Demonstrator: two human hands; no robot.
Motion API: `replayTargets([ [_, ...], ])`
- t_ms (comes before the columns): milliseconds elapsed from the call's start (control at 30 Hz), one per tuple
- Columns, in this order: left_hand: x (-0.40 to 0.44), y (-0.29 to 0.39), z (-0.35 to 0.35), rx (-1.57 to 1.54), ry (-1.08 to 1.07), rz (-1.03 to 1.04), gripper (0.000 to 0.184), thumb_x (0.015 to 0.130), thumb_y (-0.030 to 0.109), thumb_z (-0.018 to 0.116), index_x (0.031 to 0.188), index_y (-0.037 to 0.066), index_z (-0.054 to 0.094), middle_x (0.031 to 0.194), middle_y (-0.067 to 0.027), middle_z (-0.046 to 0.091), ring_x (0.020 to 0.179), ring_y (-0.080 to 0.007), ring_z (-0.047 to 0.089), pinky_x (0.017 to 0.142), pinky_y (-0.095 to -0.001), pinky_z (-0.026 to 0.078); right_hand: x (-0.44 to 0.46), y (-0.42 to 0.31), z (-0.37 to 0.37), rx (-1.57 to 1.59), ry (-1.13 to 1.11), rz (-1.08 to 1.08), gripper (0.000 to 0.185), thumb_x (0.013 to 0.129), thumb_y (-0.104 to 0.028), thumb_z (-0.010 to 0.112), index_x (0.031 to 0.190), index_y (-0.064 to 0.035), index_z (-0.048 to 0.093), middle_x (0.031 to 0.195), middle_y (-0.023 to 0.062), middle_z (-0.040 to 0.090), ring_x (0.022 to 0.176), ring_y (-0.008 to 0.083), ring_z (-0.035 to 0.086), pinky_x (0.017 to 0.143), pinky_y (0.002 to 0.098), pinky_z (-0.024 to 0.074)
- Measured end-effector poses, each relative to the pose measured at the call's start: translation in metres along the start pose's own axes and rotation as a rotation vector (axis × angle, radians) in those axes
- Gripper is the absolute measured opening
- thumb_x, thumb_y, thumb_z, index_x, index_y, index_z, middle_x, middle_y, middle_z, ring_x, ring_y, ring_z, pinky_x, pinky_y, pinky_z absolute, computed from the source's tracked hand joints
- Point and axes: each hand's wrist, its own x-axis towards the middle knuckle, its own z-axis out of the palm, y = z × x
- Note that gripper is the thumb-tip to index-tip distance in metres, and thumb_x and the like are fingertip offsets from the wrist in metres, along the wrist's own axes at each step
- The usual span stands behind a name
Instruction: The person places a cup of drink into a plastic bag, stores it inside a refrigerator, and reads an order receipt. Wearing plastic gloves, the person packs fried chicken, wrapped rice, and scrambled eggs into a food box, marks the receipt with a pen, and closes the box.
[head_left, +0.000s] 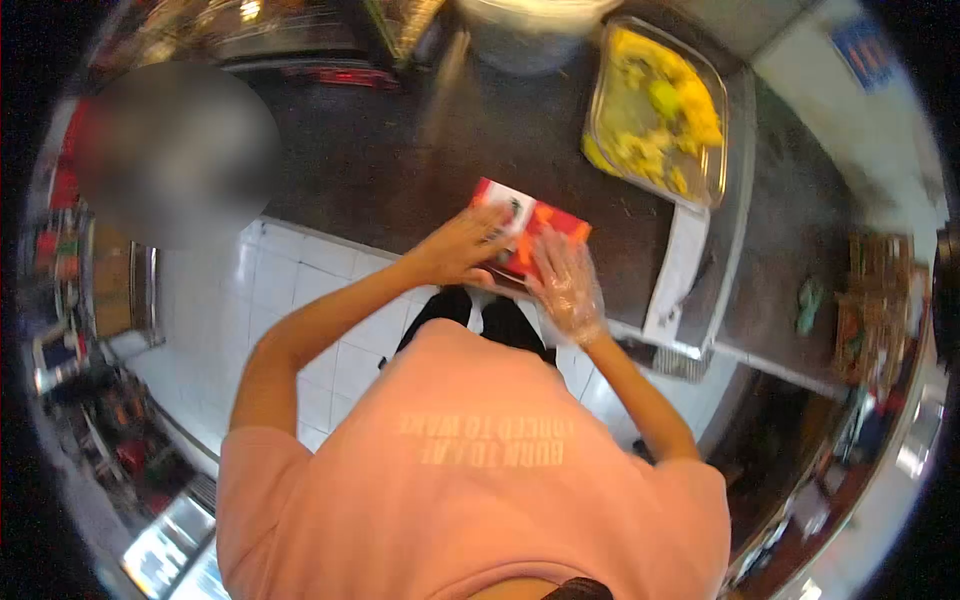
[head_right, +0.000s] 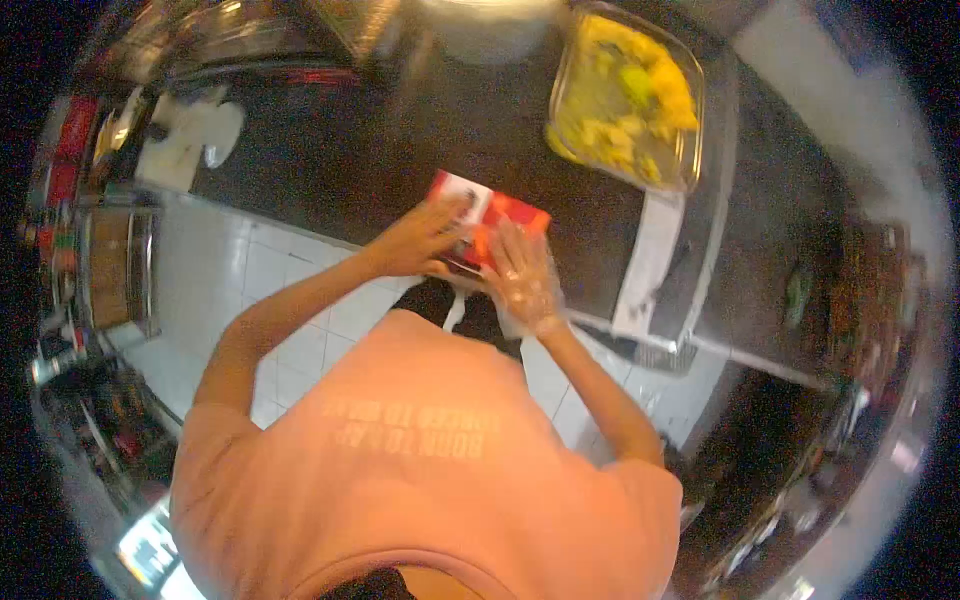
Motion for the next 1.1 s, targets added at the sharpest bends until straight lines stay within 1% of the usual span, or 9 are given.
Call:
replayTargets([
  [233,0.002,0.003,0.028,0.056,0.276,-0.163,0.066,0.079,0.036,0.053,0.131,0.004,0.029,0.140,-0.0189,0.018,0.130,-0.0345,0.017,0.105,-0.0474,0.015,0.024,-0.015,0.026,-0.046,0.175,0.118,0.037,0.084,-0.015,0.049,0.116,0.0013,0.046,0.116,0.0221,0.049,0.109,0.0348,0.046,0.093,0.0417,0.0366],
  [433,-0.184,0.004,-0.040,-0.119,0.524,-0.612,0.054,0.084,0.022,0.049,0.129,-0.001,0.029,0.136,-0.0220,0.022,0.126,-0.0348,0.023,0.104,-0.0457,0.020,0.036,-0.011,0.051,-0.286,0.322,0.201,0.039,0.086,-0.007,0.035,0.123,0.0056,0.037,0.125,0.0211,0.042,0.117,0.0326,0.040,0.100,0.0420,0.0291],
  [600,-0.373,-0.005,-0.059,-0.049,0.743,-0.966,0.032,0.083,0.009,0.048,0.115,0.004,0.047,0.117,-0.0169,0.047,0.116,-0.0344,0.039,0.100,-0.0461,0.028,0.139,-0.206,0.116,-0.144,0.259,-0.036,0.034,0.083,-0.020,0.046,0.109,0.0008,0.046,0.108,0.0143,0.049,0.101,0.0281,0.047,0.084,0.0397,0.0361],
  [700,-0.450,-0.020,-0.093,-0.039,0.669,-1.085,0.027,0.084,0.008,0.048,0.111,0.005,0.051,0.123,-0.0173,0.043,0.118,-0.0355,0.037,0.102,-0.0446,0.026,0.203,-0.334,0.145,-0.003,0.086,-0.244,0.031,0.080,-0.031,0.052,0.092,-0.0035,0.059,0.087,0.0123,0.061,0.081,0.0255,0.059,0.065,0.0425,0.0475],
  [733,-0.470,-0.028,-0.108,0.107,0.811,-1.075,0.023,0.084,0.009,0.048,0.107,0.007,0.053,0.104,-0.0144,0.056,0.103,-0.0302,0.051,0.102,-0.0455,0.025,0.218,-0.363,0.158,0.036,0.035,-0.317,0.029,0.080,-0.030,0.052,0.091,-0.0039,0.059,0.085,0.0113,0.060,0.078,0.0242,0.058,0.063,0.0414,0.0471],
  [833,-0.552,-0.051,-0.169,-0.149,0.770,-1.353,0.015,0.086,0.015,0.049,0.095,0.007,0.058,0.079,-0.0110,0.062,0.078,-0.0275,0.060,0.091,-0.0405,0.039,0.262,-0.414,0.211,0.043,-0.030,-0.529,0.025,0.081,-0.028,0.052,0.090,-0.0051,0.058,0.080,0.0085,0.058,0.070,0.0206,0.056,0.057,0.0381,0.0461],
  [867,-0.581,-0.068,-0.168,-0.065,0.861,-1.530,0.022,0.086,0.027,0.050,0.084,0.007,0.061,0.061,-0.0076,0.060,0.057,-0.0267,0.058,0.068,-0.0372,0.047,0.278,-0.426,0.230,0.024,-0.023,-0.601,0.023,0.081,-0.027,0.052,0.089,-0.0056,0.058,0.078,0.0076,0.058,0.067,0.0194,0.055,0.055,0.0370,0.0458],
  [967,-0.695,-0.109,-0.172,-0.003,1.104,-1.497,0.033,0.085,0.036,0.051,0.075,0.007,0.063,0.061,-0.0108,0.059,0.060,-0.0274,0.059,0.052,-0.0385,0.044,0.343,-0.464,0.299,-0.110,0.183,-0.903,0.019,0.082,-0.024,0.051,0.088,-0.0068,0.056,0.073,0.0048,0.056,0.058,0.0157,0.053,0.049,0.0336,0.0448],
  [1100,-0.835,-0.136,-0.125,-0.331,0.490,-2.112,0.060,0.086,0.056,0.032,0.070,0.008,0.065,0.056,-0.0119,0.059,0.064,-0.0268,0.060,0.063,-0.0392,0.048,0.465,-0.585,0.372,0.125,0.058,-0.929,0.017,0.081,-0.024,0.051,0.085,-0.0083,0.057,0.069,0.0047,0.056,0.053,0.0170,0.053,0.047,0.0338,0.0441],
])
